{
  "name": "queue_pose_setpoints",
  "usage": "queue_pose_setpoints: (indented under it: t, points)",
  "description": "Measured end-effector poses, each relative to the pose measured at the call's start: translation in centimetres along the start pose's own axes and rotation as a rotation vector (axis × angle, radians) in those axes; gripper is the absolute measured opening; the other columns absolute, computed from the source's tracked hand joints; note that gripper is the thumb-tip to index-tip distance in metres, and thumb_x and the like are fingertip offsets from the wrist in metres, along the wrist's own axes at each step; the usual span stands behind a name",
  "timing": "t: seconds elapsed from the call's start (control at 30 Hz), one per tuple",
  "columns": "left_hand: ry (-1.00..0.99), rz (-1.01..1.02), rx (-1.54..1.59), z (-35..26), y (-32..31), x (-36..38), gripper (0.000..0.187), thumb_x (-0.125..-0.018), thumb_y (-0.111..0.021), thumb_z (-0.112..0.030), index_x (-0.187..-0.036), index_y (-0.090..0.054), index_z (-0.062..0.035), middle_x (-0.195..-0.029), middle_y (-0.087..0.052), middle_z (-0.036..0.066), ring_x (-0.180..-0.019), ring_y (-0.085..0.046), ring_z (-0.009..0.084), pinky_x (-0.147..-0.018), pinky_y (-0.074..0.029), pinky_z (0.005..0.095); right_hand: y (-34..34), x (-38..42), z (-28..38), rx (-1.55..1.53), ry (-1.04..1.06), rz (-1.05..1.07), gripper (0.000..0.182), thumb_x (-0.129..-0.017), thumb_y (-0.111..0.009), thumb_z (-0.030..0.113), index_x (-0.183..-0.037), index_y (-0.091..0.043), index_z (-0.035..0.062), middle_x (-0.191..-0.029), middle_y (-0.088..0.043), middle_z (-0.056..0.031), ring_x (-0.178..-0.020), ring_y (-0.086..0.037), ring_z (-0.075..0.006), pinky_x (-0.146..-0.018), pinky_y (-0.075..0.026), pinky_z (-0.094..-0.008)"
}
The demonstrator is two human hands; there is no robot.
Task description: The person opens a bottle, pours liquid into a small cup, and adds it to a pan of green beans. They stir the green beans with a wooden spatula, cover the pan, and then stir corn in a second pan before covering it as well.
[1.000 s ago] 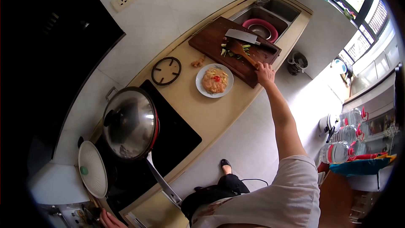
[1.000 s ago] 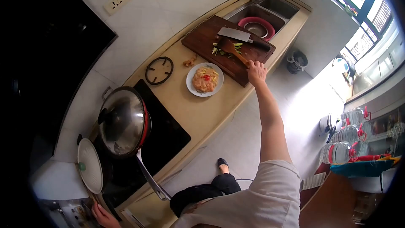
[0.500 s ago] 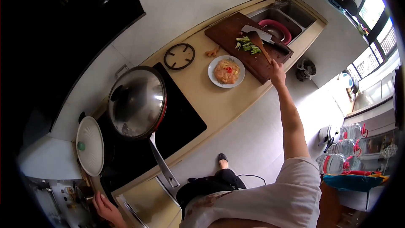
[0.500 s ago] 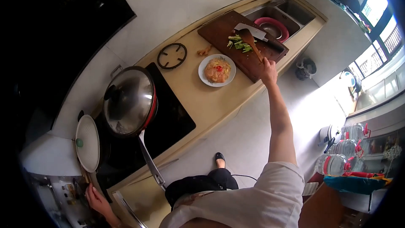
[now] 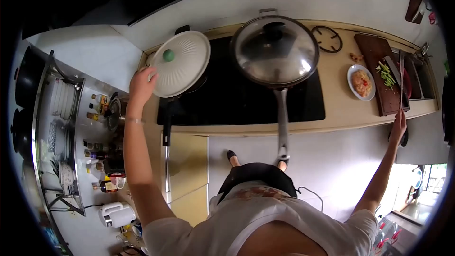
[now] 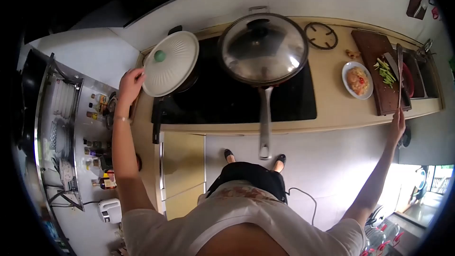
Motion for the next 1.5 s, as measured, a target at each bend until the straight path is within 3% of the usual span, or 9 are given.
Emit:
queue_pose_setpoints:
  t: [0.2,0.5,0.77,1.03,1.1,1.13,1.2,1.33,1.5]
  points:
    - [-0.087,0.198,0.065,4.9,-5.7,-7.4,0.037,-0.071,-0.059,-0.018,-0.104,-0.051,-0.0043,-0.102,-0.053,0.016,-0.096,-0.049,0.0299,-0.082,-0.039,0.0336,-5.7,11.8,16.0,-0.094,-0.008,0.083,0.032,-0.085,-0.045,0.021,-0.110,-0.048,0.0002,-0.059,-0.032,0.0085,-0.051,-0.026,0.0000,-0.044,-0.018,-0.0153]
    - [-0.362,0.401,-0.013,4.7,-12.7,-12.0,0.046,-0.064,-0.065,-0.020,-0.105,-0.052,-0.0067,-0.103,-0.051,0.016,-0.094,-0.050,0.0296,-0.079,-0.041,0.0345,-14.0,23.2,26.3,-0.004,-0.015,0.170,0.034,-0.084,-0.045,0.018,-0.110,-0.045,-0.0035,-0.063,-0.036,0.0055,-0.050,-0.029,-0.0012,-0.043,-0.021,-0.0154]
    - [-0.292,0.411,-0.119,5.8,-13.3,-12.6,0.045,-0.055,-0.070,-0.024,-0.093,-0.056,-0.0035,-0.089,-0.057,0.016,-0.085,-0.054,0.0299,-0.075,-0.043,0.0348,-21.2,25.5,30.6,0.147,-0.093,0.401,0.033,-0.079,-0.047,0.016,-0.107,-0.049,-0.0027,-0.066,-0.041,0.0047,-0.055,-0.034,-0.0008,-0.046,-0.025,-0.0148]
    - [-0.177,0.336,0.027,7.6,-12.3,-13.1,0.046,-0.054,-0.070,-0.025,-0.090,-0.056,0.0007,-0.088,-0.058,0.017,-0.082,-0.056,0.0292,-0.072,-0.044,0.0338,-27.9,22.9,35.7,0.357,0.404,0.598,0.024,-0.077,-0.050,0.010,-0.097,-0.053,-0.0018,-0.075,-0.056,-0.0119,-0.065,-0.053,-0.0164,-0.059,-0.041,-0.0272]
    - [-0.035,0.278,0.170,9.2,-10.3,-13.8,0.046,-0.055,-0.070,-0.023,-0.091,-0.056,0.0006,-0.084,-0.060,0.014,-0.078,-0.057,0.0222,-0.068,-0.046,0.0308,-30.2,22.1,36.6,0.438,0.516,0.652,0.022,-0.076,-0.053,0.013,-0.093,-0.055,-0.0008,-0.072,-0.055,-0.0116,-0.061,-0.054,-0.0201,-0.057,-0.041,-0.0298]
    - [0.124,0.413,0.259,10.1,-10.2,-13.5,0.043,-0.061,-0.068,-0.020,-0.096,-0.055,0.0006,-0.083,-0.059,0.010,-0.075,-0.056,0.0149,-0.065,-0.047,0.0269,-31.8,21.6,36.6,0.534,0.505,0.717,0.021,-0.076,-0.054,0.015,-0.091,-0.056,0.0010,-0.069,-0.055,-0.0110,-0.058,-0.053,-0.0227,-0.054,-0.041,-0.0306]
    - [0.158,0.400,0.464,11.5,-9.0,-13.9,0.041,-0.064,-0.067,-0.017,-0.098,-0.053,0.0003,-0.085,-0.058,0.009,-0.075,-0.056,0.0137,-0.064,-0.047,0.0256,-35.5,21.7,37.8,0.485,0.737,0.786,0.019,-0.076,-0.054,0.017,-0.090,-0.057,0.0047,-0.067,-0.055,-0.0098,-0.058,-0.053,-0.0219,-0.054,-0.042,-0.0302]
    - [0.221,0.351,0.833,11.6,-5.8,-12.3,0.034,-0.074,-0.059,-0.011,-0.103,-0.049,0.0032,-0.090,-0.055,0.008,-0.077,-0.055,0.0146,-0.066,-0.049,0.0261,-45.3,22.3,38.7,0.735,0.760,0.860,0.018,-0.071,-0.056,0.023,-0.082,-0.061,0.0091,-0.061,-0.056,-0.0086,-0.060,-0.056,-0.0232,-0.056,-0.043,-0.0348]
    - [0.282,0.268,1.111,14.5,-4.0,-11.0,0.038,-0.076,-0.056,-0.009,-0.108,-0.043,0.0078,-0.097,-0.052,0.011,-0.086,-0.053,0.0168,-0.075,-0.048,0.0277,-54.6,25.8,43.7,0.984,0.884,1.006,0.018,-0.065,-0.054,0.012,-0.081,-0.061,0.0066,-0.085,-0.059,-0.0116,-0.078,-0.058,-0.0242,-0.066,-0.046,-0.0355]
Point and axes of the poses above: each hand's wrist, its own x-axis away from the middle knuckle, its own y-axis out of the back of the hand, z = x × y, the point moved 10 cm from there along -x, towards the middle knuckle
